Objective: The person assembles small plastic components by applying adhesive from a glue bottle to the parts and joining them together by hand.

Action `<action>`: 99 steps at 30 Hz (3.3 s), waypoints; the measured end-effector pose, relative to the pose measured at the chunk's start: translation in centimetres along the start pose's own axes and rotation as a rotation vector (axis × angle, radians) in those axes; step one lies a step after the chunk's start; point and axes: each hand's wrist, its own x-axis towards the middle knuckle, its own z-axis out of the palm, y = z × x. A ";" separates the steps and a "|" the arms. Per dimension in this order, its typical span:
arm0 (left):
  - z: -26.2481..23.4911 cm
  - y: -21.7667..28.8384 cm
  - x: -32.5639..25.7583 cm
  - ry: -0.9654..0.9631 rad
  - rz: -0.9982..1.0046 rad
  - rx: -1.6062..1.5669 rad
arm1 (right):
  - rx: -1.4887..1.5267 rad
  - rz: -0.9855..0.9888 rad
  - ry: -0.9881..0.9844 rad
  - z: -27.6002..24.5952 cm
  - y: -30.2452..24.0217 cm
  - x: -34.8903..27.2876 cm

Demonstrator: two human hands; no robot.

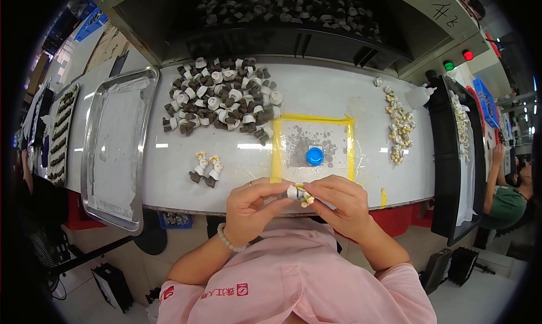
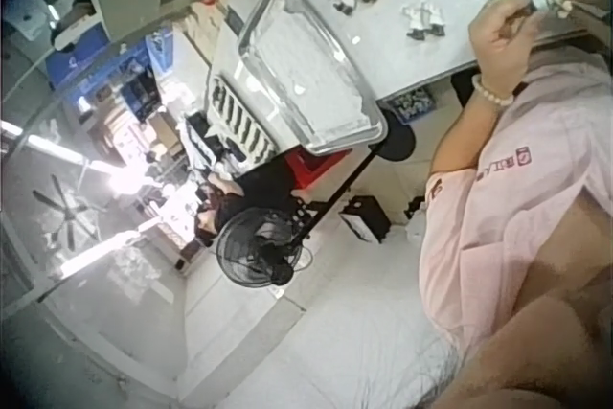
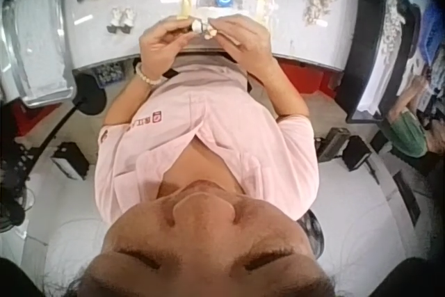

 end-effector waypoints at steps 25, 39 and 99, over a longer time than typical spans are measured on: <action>-0.1 -0.8 -0.1 -0.018 0.091 0.427 | 0.181 0.214 -0.113 -0.1 0.5 -1.0; 0.0 -0.2 0.5 -0.021 -0.202 -0.081 | 0.175 0.171 -0.076 0.3 0.9 -1.2; -5.4 5.6 -1.8 0.320 0.322 1.306 | 0.380 0.584 -0.199 2.6 -0.6 2.3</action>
